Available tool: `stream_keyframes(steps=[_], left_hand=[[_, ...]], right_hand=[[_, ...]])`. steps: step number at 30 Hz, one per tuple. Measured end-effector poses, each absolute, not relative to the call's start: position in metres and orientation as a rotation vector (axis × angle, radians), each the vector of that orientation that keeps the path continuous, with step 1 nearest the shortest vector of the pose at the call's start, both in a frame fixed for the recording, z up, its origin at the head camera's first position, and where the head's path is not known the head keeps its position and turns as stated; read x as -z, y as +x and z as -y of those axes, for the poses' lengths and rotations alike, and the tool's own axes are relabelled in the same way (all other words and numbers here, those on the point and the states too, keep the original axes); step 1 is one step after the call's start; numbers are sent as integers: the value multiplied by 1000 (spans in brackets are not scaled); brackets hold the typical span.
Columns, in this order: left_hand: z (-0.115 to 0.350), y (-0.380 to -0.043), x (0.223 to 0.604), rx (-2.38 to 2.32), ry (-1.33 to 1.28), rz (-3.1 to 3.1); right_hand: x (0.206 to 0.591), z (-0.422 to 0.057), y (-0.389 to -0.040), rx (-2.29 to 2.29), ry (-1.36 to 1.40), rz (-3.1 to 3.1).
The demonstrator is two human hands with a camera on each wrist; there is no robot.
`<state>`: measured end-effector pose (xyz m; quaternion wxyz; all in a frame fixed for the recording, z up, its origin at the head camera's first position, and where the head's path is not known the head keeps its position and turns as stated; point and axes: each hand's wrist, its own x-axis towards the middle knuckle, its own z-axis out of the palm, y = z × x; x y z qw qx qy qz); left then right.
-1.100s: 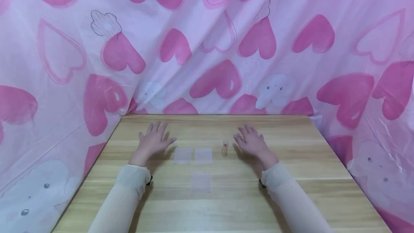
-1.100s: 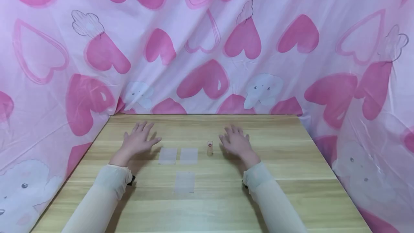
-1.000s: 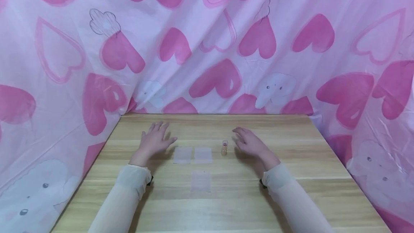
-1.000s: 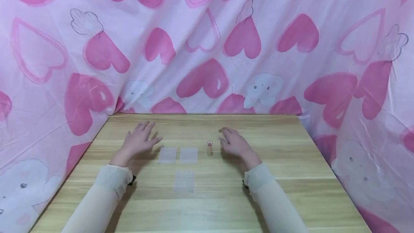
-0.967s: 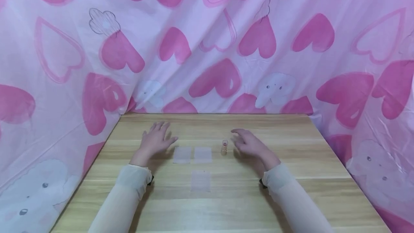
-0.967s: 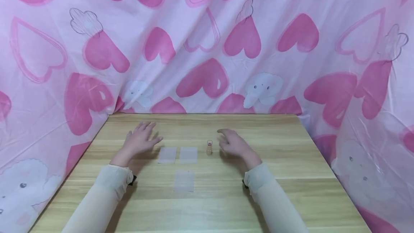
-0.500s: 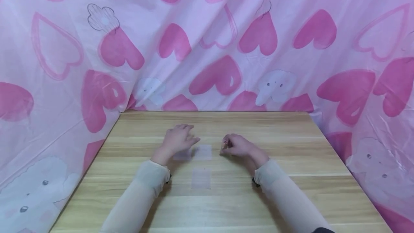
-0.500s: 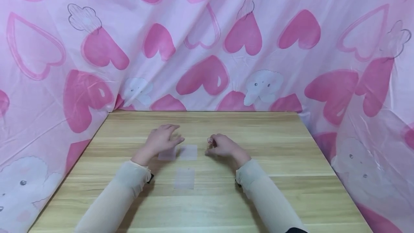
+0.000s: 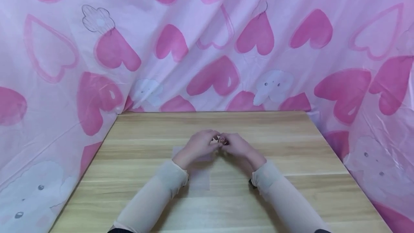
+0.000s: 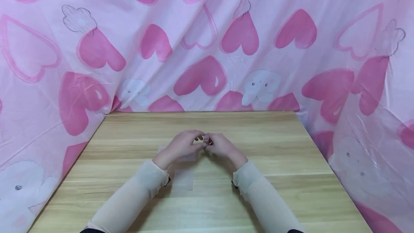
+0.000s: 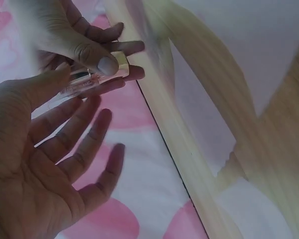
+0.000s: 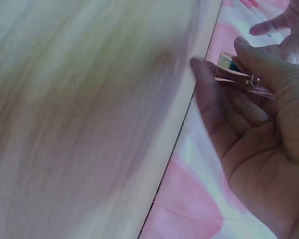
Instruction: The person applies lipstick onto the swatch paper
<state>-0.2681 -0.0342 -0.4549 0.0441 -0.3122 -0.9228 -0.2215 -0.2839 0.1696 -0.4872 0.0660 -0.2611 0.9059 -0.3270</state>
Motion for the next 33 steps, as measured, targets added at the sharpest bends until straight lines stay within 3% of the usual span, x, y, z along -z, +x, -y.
stream_keyframes(steps=[19,25,29,33], left_hand=[[27,-271,447,766,-942,2731],[33,-270,427,915,-881,2636],[34,-276,421,741,-831,2713],[27,-286,438,463,-786,2897]], right_hand=[[484,-180,-287,1054,-876,-2746],[483,-186,-286,978,-846,-2692],[481,-193,-286,996,-751,-2739],[474,-199,-286,1080,-586,-2820]])
